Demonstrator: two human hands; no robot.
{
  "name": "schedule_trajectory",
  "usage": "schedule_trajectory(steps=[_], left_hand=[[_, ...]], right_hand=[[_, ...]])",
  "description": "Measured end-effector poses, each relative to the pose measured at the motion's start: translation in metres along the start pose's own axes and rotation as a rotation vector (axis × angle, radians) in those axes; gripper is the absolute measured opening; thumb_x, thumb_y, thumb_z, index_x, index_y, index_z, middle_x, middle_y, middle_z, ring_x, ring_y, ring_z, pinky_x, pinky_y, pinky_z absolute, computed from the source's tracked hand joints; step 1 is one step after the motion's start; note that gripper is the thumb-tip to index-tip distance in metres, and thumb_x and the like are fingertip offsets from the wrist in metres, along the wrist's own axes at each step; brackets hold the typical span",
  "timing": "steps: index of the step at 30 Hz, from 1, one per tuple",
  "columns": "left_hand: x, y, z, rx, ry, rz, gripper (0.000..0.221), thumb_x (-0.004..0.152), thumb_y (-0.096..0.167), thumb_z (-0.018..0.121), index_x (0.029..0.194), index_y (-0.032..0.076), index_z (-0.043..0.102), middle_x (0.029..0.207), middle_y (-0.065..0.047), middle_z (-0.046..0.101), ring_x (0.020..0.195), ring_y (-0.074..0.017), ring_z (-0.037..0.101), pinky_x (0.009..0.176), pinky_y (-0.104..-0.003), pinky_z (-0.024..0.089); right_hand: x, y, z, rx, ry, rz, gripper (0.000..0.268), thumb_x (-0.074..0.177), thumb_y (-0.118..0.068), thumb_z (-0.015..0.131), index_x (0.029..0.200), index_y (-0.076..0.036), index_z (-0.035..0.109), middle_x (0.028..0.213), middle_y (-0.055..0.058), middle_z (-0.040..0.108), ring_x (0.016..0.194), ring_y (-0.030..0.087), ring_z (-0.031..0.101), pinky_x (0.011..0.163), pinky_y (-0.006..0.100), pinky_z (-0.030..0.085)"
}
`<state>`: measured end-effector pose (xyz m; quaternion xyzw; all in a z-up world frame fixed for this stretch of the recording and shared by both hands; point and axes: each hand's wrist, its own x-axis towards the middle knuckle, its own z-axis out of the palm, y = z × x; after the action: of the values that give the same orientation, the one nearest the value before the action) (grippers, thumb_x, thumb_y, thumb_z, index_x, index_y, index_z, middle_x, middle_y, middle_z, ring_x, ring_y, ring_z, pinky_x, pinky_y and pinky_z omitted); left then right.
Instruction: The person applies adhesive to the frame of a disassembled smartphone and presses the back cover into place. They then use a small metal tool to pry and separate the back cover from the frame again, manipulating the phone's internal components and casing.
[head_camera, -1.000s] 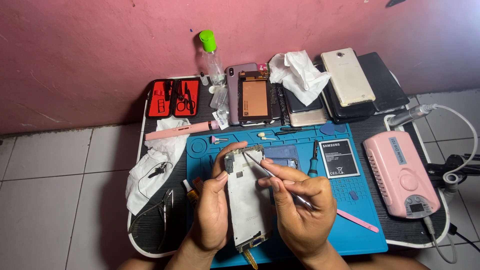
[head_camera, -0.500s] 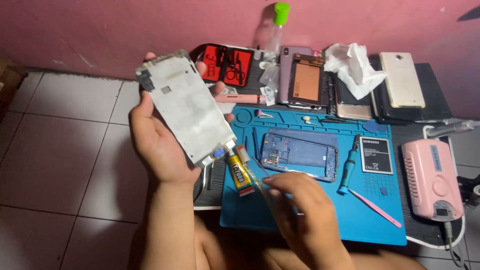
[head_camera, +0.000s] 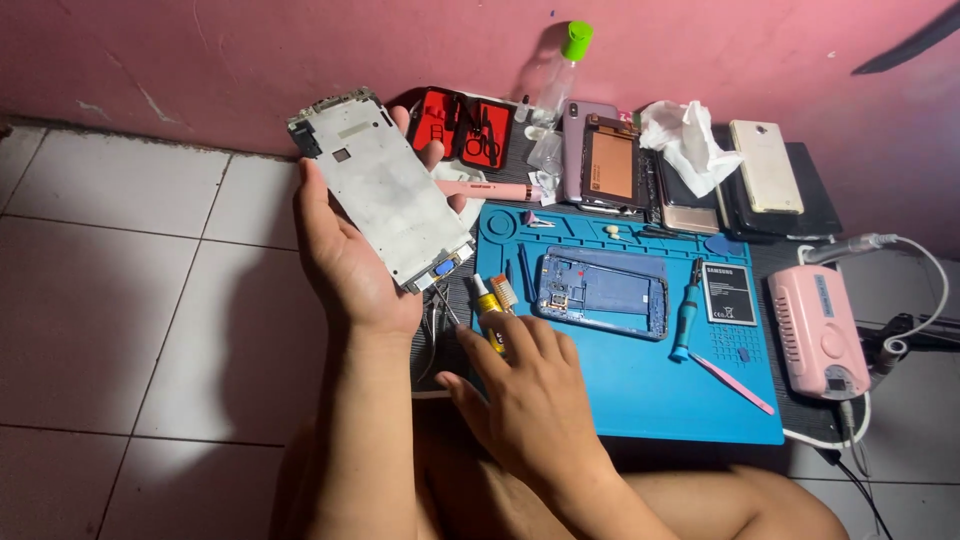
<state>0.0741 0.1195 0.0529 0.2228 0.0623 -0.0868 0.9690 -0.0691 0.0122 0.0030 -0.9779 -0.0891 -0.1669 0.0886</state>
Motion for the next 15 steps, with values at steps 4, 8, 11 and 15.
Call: schedule_trajectory(steps=[4,8,11,15], left_hand=[[0.000,-0.017,-0.006,0.025,-0.067,-0.035,0.069,0.089,0.054,0.047,0.141,0.011,0.059,0.140,-0.005,0.065,0.113,-0.0302,0.069,0.071,-0.044,0.057],[-0.013,-0.055,-0.002,0.145,-0.243,-0.043,0.071,0.094,0.062,0.040,0.157,0.029,0.036,0.134,-0.012,0.063,0.103,-0.0309,0.069,0.067,-0.044,0.060],[-0.048,-0.093,0.007,0.334,-0.400,-0.116,0.082,0.092,0.066,0.039,0.163,0.030,0.019,0.144,-0.013,0.051,0.115,-0.0267,0.062,0.075,-0.041,0.060],[-0.106,-0.125,0.015,0.613,-0.728,-0.012,0.070,0.109,0.047,0.026,0.162,0.007,0.006,0.158,-0.027,0.033,0.147,-0.0415,0.044,0.118,-0.056,0.039]], right_hand=[[-0.020,0.020,-0.033,0.102,0.038,0.125,0.030,0.094,-0.037,0.070,0.114,-0.014,0.069,0.115,0.008,0.068,0.098,0.028,0.061,0.072,0.042,0.046],[-0.049,0.057,-0.054,0.192,0.119,0.316,0.025,0.093,-0.029,0.068,0.110,-0.011,0.074,0.110,0.007,0.074,0.102,0.027,0.067,0.087,0.041,0.050],[-0.067,0.076,-0.071,0.507,0.063,0.569,0.041,0.092,-0.036,0.060,0.123,-0.010,0.067,0.125,0.006,0.072,0.113,0.023,0.070,0.092,0.036,0.054],[-0.083,0.093,-0.087,0.757,-0.005,0.724,0.069,0.075,-0.027,0.080,0.137,-0.009,0.057,0.137,0.004,0.069,0.120,0.018,0.071,0.099,0.033,0.061]])
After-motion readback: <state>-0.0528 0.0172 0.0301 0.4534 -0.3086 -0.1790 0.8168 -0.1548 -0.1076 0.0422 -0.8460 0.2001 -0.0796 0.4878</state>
